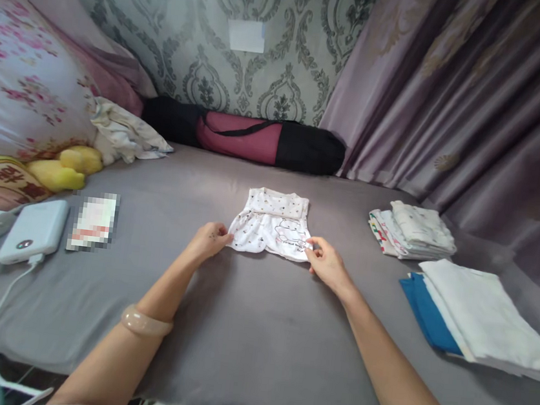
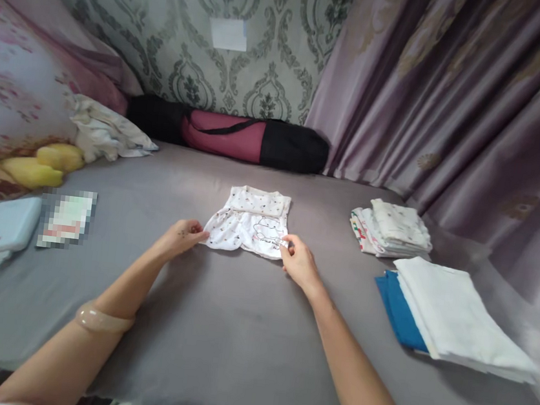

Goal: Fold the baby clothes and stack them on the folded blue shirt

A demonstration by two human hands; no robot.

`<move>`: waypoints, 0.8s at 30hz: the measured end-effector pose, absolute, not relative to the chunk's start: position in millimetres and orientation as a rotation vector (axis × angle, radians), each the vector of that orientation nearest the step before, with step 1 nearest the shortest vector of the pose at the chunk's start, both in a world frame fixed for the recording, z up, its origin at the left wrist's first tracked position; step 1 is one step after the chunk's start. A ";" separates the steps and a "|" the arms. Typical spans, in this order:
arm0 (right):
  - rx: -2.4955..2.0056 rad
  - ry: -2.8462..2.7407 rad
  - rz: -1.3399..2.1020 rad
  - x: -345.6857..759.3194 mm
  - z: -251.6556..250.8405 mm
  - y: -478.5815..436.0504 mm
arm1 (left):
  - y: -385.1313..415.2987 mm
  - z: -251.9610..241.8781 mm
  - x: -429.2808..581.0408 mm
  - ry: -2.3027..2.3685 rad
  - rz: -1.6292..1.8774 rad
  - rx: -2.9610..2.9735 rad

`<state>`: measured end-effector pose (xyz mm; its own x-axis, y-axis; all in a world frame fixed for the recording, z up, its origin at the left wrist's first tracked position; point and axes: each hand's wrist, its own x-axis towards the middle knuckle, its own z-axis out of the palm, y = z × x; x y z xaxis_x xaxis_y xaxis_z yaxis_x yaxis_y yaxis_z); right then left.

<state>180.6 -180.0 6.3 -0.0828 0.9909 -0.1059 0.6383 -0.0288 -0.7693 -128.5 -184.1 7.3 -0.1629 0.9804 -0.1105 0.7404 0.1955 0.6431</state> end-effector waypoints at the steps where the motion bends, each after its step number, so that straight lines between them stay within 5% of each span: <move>1: -1.663 -1.828 0.934 182.5 5.4 -180.6 | -184.2 5.7 -129.0 1.944 0.675 1.585; 6: -1.475 -2.188 0.674 190.0 3.8 -185.5 | -186.9 5.0 -128.8 1.656 0.928 1.506; 13: -1.542 -2.203 0.286 187.0 5.5 -187.3 | -198.4 4.0 -129.5 1.584 0.816 2.050; 24: -1.397 -2.167 0.344 197.7 26.2 -212.4 | -217.1 11.1 -143.5 1.531 0.825 2.465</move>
